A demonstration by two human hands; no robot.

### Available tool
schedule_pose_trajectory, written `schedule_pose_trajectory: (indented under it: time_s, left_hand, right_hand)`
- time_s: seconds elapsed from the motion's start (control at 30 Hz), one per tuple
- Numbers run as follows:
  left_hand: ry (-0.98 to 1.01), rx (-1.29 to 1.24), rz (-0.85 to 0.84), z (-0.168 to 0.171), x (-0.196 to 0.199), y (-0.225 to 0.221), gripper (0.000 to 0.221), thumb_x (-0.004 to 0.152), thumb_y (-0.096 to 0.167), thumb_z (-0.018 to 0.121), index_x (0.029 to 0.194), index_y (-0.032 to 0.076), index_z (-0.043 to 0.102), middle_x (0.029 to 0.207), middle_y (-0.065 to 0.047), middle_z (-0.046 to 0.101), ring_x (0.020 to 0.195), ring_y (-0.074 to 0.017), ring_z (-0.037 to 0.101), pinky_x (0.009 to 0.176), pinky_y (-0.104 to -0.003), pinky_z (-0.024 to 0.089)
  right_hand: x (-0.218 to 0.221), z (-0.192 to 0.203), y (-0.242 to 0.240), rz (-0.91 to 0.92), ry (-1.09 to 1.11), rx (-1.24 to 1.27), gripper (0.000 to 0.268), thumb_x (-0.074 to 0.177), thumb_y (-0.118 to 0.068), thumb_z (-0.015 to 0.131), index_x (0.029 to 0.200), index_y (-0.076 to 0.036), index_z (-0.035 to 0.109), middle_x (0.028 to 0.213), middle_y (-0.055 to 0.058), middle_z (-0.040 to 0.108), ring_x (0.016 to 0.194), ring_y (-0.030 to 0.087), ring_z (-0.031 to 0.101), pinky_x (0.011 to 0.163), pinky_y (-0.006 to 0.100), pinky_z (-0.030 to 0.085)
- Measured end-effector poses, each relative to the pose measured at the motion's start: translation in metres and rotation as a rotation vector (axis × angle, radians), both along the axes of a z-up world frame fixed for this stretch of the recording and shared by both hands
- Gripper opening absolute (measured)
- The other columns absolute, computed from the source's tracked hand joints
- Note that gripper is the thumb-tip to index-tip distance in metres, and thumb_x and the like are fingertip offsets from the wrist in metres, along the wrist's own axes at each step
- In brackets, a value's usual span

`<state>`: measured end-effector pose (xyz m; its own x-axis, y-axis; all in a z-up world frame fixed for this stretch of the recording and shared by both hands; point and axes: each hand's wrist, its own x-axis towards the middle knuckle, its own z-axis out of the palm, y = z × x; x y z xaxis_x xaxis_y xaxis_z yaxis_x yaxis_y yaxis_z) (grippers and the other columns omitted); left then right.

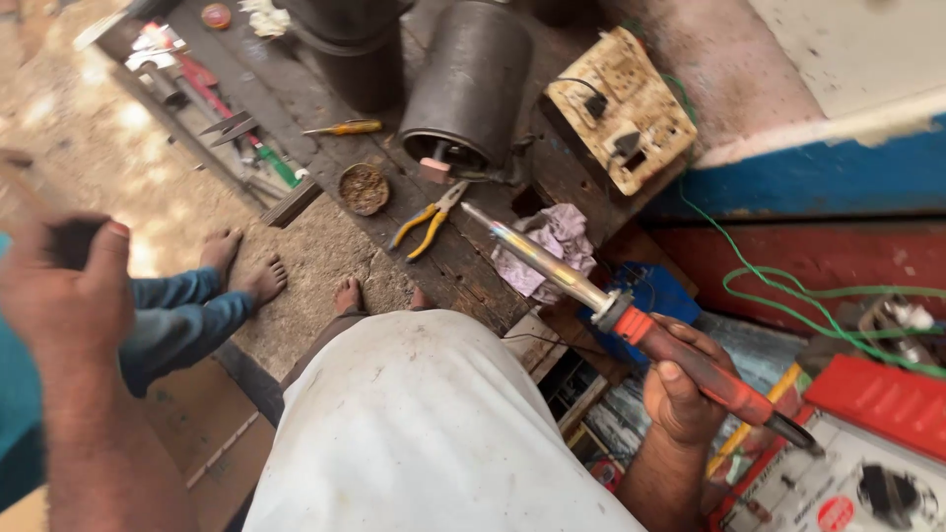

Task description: Repairing an electrical motor component using tools and a soldering iron.

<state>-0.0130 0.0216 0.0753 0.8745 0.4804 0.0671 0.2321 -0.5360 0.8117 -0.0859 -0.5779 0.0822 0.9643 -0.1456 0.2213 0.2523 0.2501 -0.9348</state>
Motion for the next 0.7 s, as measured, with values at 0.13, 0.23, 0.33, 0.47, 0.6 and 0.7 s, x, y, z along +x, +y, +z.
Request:
schedule_pose_trajectory:
  time_s: [0.13, 0.23, 0.33, 0.47, 0.6, 0.7]
  left_hand:
    - [-0.162, 0.005, 0.027, 0.028, -0.024, 0.022, 0.010, 0.110, 0.006, 0.071, 0.113, 0.001, 0.063, 0.104, -0.003, 0.070, 0.094, -0.0130, 0.066, 0.089, -0.026, 0.054]
    - [-0.236, 0.241, 0.054, 0.056, -0.042, 0.035, 0.010, 0.103, 0.001, 0.067, 0.111, -0.001, 0.061, 0.110, -0.007, 0.072, 0.100, -0.0170, 0.071, 0.096, -0.028, 0.058]
    - [-0.263, 0.473, 0.057, 0.113, -0.040, 0.018, 0.008, 0.098, 0.000, 0.074, 0.104, -0.001, 0.069, 0.101, -0.012, 0.073, 0.090, -0.0214, 0.074, 0.086, -0.033, 0.059]
    - [-0.213, 0.456, 0.117, 0.109, -0.049, 0.020, 0.009, 0.097, 0.002, 0.076, 0.105, 0.000, 0.071, 0.104, -0.012, 0.075, 0.094, -0.0209, 0.075, 0.085, -0.033, 0.060]
    - [-0.163, 0.396, 0.109, 0.112, -0.046, 0.021, 0.012, 0.098, 0.005, 0.078, 0.108, 0.001, 0.073, 0.104, -0.011, 0.076, 0.098, -0.0198, 0.076, 0.086, -0.033, 0.061]
    - [-0.154, 0.371, 0.052, 0.108, -0.031, 0.020, 0.014, 0.100, 0.006, 0.078, 0.111, 0.000, 0.073, 0.106, -0.012, 0.076, 0.098, -0.0201, 0.076, 0.087, -0.033, 0.060]
  right_hand:
    - [0.011, 0.003, -0.003, 0.032, -0.029, -0.003, 0.038, 0.095, -0.008, 0.076, 0.130, 0.003, 0.068, 0.125, 0.019, 0.070, 0.121, 0.032, 0.068, 0.115, 0.047, 0.054]
    - [0.017, -0.004, -0.016, 0.025, -0.268, -0.382, 0.029, 0.105, -0.013, 0.065, 0.131, 0.000, 0.063, 0.127, 0.019, 0.068, 0.120, 0.030, 0.069, 0.116, 0.043, 0.056]
    - [0.036, -0.011, -0.021, 0.046, -0.458, -0.556, 0.021, 0.106, -0.017, 0.057, 0.122, -0.004, 0.060, 0.121, 0.023, 0.066, 0.112, 0.033, 0.071, 0.106, 0.044, 0.061]
    - [0.030, -0.005, -0.038, 0.150, -0.172, -0.456, 0.026, 0.108, -0.017, 0.056, 0.121, 0.005, 0.061, 0.118, 0.030, 0.066, 0.114, 0.039, 0.069, 0.109, 0.050, 0.057]
    - [0.023, -0.017, -0.027, 0.108, 0.048, -0.267, 0.033, 0.106, -0.018, 0.066, 0.122, 0.011, 0.059, 0.119, 0.030, 0.067, 0.116, 0.038, 0.067, 0.115, 0.052, 0.055]
    - [0.019, -0.005, -0.012, 0.016, 0.069, -0.161, 0.034, 0.097, -0.016, 0.073, 0.119, 0.008, 0.062, 0.119, 0.027, 0.068, 0.116, 0.037, 0.067, 0.116, 0.053, 0.056]
